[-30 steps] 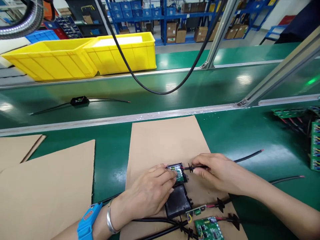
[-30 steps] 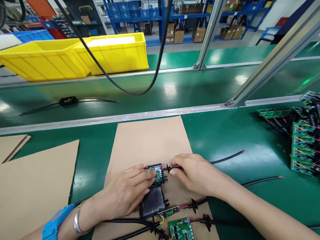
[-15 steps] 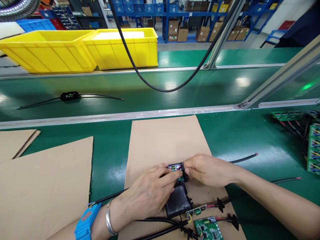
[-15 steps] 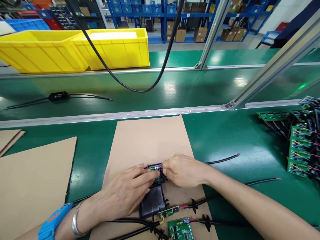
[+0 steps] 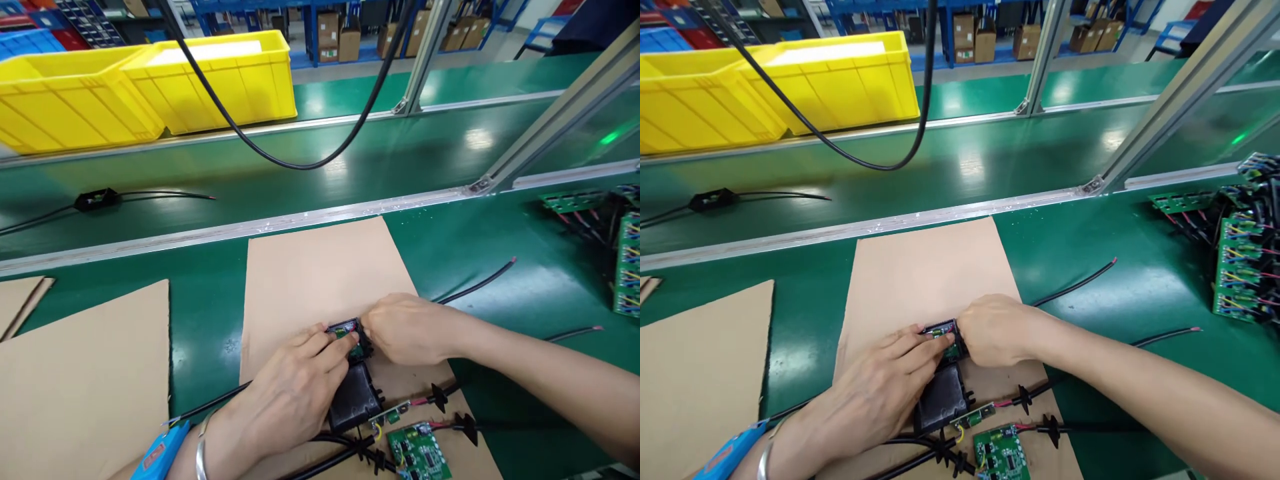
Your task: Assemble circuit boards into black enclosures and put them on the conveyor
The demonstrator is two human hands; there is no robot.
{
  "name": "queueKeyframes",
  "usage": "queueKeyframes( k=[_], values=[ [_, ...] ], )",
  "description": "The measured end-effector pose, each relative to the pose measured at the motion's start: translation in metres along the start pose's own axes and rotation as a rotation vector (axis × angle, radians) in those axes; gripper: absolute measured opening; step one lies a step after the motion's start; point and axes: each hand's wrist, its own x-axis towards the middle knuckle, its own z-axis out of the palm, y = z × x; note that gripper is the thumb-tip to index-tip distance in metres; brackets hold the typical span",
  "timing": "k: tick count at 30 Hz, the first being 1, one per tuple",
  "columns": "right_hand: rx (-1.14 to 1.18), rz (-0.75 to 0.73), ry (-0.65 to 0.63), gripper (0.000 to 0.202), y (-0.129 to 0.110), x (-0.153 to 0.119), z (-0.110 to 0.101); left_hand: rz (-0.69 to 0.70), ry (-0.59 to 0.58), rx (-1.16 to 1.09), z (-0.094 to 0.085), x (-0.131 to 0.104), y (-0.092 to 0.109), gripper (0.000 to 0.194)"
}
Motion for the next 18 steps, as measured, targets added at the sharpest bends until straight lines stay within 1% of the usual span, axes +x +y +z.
queueKeyframes(
  k=[3, 5, 7, 9, 11, 13, 15, 18],
  values=[
    [-0.055, 0.031, -0.034, 0.024, -0.008, 0.002, -0.001, 0.014, -0.048, -0.017, -0.007, 0.008, 0.001, 0.024],
    [-0.059, 0.036, -0.030, 0.025, -0.010, 0.002, -0.002, 0.016, -0.069, -0.037, -0.013, 0.012, 0.000, 0.019],
    [-0.053, 0.040, -0.001, 0.023, -0.009, -0.001, 0.000, -0.007, -0.070, -0.067, -0.018, 0.014, -0.001, 0.023],
    [-0.044, 0.075, 0.087, 0.021, -0.006, -0.006, 0.004, -0.028, -0.038, -0.079, -0.021, 0.012, 0.001, 0.036],
    [-0.020, 0.107, 0.237, 0.019, -0.001, -0.011, 0.012, -0.046, 0.000, -0.044, -0.021, 0.009, 0.007, 0.053],
    [0.024, 0.091, 0.378, 0.018, 0.003, -0.015, 0.021, -0.073, 0.020, 0.025, -0.017, 0.006, 0.016, 0.064],
    [0.062, 0.027, 0.459, 0.016, 0.005, -0.016, 0.031, -0.116, 0.040, 0.097, -0.011, 0.005, 0.027, 0.068],
    [0.097, -0.015, 0.505, 0.015, 0.007, -0.014, 0.043, -0.163, 0.066, 0.134, -0.003, 0.009, 0.040, 0.067]
  ],
)
